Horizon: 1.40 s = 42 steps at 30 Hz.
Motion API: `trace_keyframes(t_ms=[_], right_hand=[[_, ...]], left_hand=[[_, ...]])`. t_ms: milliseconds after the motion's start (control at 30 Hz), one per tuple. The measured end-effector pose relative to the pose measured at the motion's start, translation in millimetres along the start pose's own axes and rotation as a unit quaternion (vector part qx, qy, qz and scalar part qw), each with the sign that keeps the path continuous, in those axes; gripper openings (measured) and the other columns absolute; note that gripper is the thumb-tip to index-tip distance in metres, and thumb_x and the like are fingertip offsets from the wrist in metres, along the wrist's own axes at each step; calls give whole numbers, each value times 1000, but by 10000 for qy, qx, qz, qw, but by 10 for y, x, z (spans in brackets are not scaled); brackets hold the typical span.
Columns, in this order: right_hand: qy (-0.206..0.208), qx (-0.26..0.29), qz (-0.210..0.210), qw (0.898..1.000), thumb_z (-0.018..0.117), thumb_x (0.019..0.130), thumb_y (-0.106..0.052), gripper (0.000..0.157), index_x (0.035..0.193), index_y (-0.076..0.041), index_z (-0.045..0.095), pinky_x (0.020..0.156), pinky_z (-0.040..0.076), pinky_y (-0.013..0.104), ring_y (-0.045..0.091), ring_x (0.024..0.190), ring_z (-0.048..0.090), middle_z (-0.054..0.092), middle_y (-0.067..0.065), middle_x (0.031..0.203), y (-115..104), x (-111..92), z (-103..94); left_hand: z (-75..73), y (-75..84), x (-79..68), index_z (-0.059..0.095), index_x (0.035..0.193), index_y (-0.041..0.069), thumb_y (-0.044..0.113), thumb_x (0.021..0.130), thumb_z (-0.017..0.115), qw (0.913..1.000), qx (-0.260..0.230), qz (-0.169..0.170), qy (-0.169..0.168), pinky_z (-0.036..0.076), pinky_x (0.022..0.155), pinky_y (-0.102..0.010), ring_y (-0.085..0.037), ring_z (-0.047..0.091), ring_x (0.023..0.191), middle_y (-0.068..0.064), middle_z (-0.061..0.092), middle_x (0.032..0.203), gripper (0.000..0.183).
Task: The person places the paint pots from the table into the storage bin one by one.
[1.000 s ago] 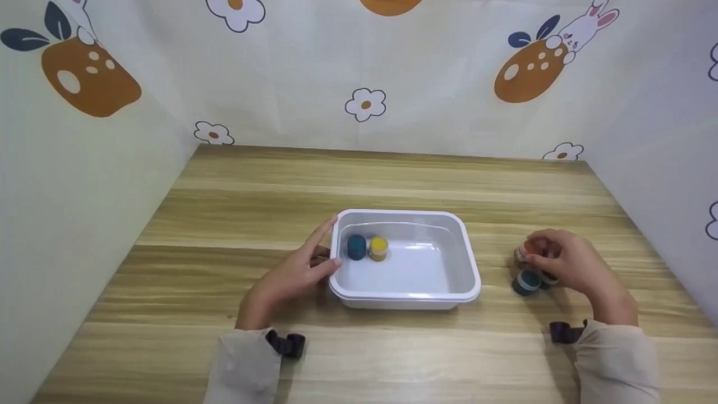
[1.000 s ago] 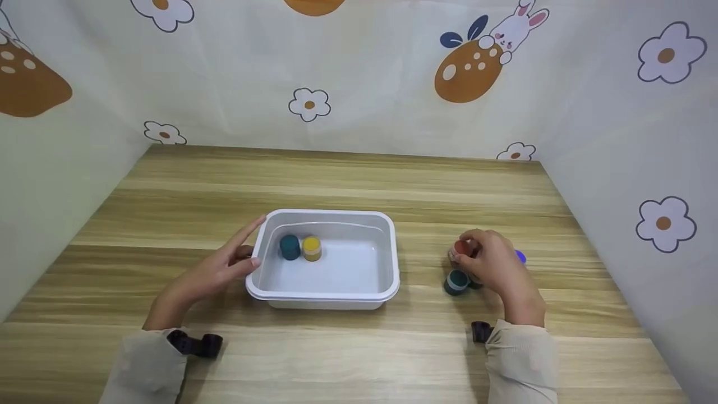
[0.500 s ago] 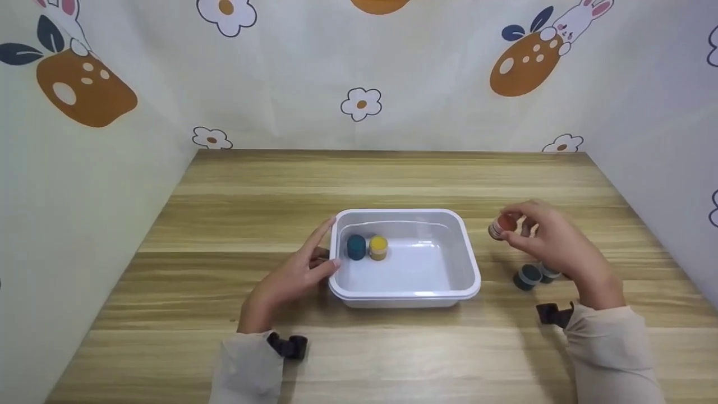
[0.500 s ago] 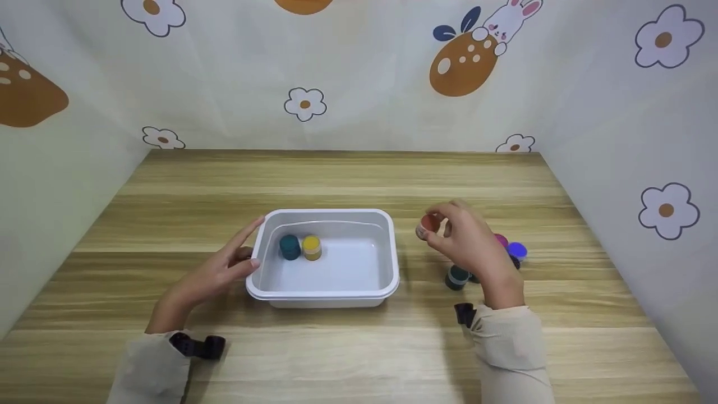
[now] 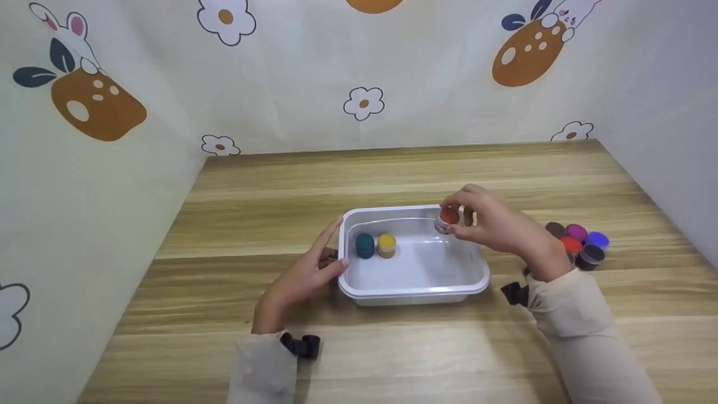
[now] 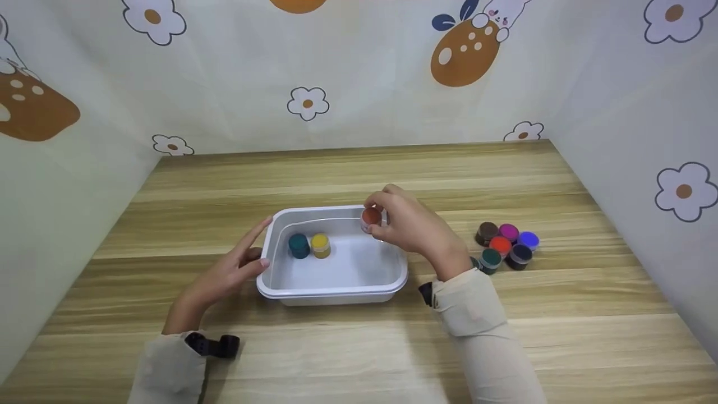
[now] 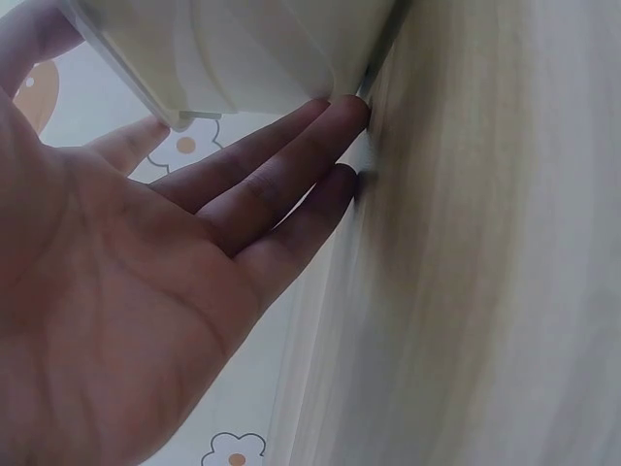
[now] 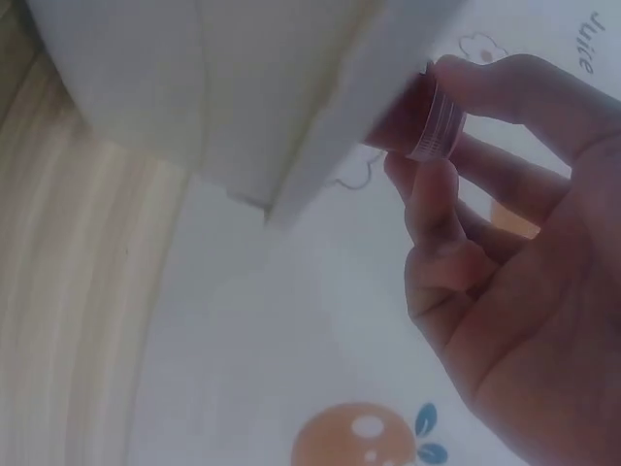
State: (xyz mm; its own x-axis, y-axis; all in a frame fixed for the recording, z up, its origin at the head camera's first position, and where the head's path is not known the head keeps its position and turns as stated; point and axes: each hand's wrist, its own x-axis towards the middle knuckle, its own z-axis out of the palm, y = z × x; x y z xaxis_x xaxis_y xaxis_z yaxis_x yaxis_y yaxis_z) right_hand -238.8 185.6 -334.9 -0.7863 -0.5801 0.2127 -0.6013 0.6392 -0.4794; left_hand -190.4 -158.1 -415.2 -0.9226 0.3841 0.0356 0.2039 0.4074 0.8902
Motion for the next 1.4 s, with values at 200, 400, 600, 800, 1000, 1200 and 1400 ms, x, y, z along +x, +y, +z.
trace_keyframes(t_ms=[200, 400, 600, 800, 1000, 1200, 1400], right_hand=[[-366, -94, 64, 9993, 73, 85, -5, 26, 110, -1, 69, 72, 48, 33, 22, 87, 56, 62, 9, 96, -18, 131, 106], [-754, -221, 63, 9969, 74, 82, -3, 27, 108, -2, 71, 75, 50, 35, 26, 88, 59, 63, 9, 96, -77, 243, 225], [-1131, -532, 368, 9915, 77, 83, -7, 28, 111, -4, 72, 80, 53, 36, 24, 90, 62, 64, 8, 99, -166, 334, 332], [-1252, -846, 500, 9872, 79, 82, -9, 26, 108, -9, 74, 79, 53, 33, 18, 87, 59, 64, 3, 97, -199, 407, 431], [-1167, -1103, 265, 9867, 79, 82, -10, 18, 100, -11, 74, 74, 50, 30, 15, 81, 57, 63, 0, 89, -194, 444, 492], [-1055, -1207, 189, 9869, 78, 83, -11, 15, 98, -12, 74, 73, 49, 30, 13, 79, 56, 64, -2, 88, -166, 458, 519], [-1098, -1381, 100, 9843, 78, 84, -13, 11, 94, -13, 73, 71, 47, 30, 13, 76, 55, 63, -3, 83, -141, 465, 542]], left_hand=[[19, -7, 19, 14, 160, 23, 24, 99, 57, 10000, -56, 7, -36, 46, 102, -51, -33, 57, 121, -24, 50, 140, 74], [-2, -13, 3, 13, 160, 26, 23, 99, 57, 10000, -8, -67, 4, 47, 101, -51, -33, 57, 121, -22, 47, 143, 75], [-6, -15, -13, 11, 160, 28, 23, 99, 57, 9999, 27, -122, -7, 47, 101, -51, -33, 56, 122, -22, 46, 145, 77], [-16, -4, 6, 13, 160, 24, 21, 100, 57, 10000, -7, 1, -56, 45, 104, -53, -37, 54, 126, -22, 36, 153, 75], [-25, 2, 3, 14, 160, 21, 19, 100, 57, 9999, -63, 57, -75, 47, 101, -51, -36, 56, 123, -27, 43, 146, 74], [-23, 12, 1, 16, 160, 24, 21, 99, 58, 10000, 14, -61, 10, 48, 101, -51, -33, 57, 122, -24, 45, 145, 74], [0, -17, 28, 14, 160, 27, 20, 99, 58, 9999, 27, -149, -3, 48, 101, -50, -32, 57, 121, -22, 47, 144, 76]])
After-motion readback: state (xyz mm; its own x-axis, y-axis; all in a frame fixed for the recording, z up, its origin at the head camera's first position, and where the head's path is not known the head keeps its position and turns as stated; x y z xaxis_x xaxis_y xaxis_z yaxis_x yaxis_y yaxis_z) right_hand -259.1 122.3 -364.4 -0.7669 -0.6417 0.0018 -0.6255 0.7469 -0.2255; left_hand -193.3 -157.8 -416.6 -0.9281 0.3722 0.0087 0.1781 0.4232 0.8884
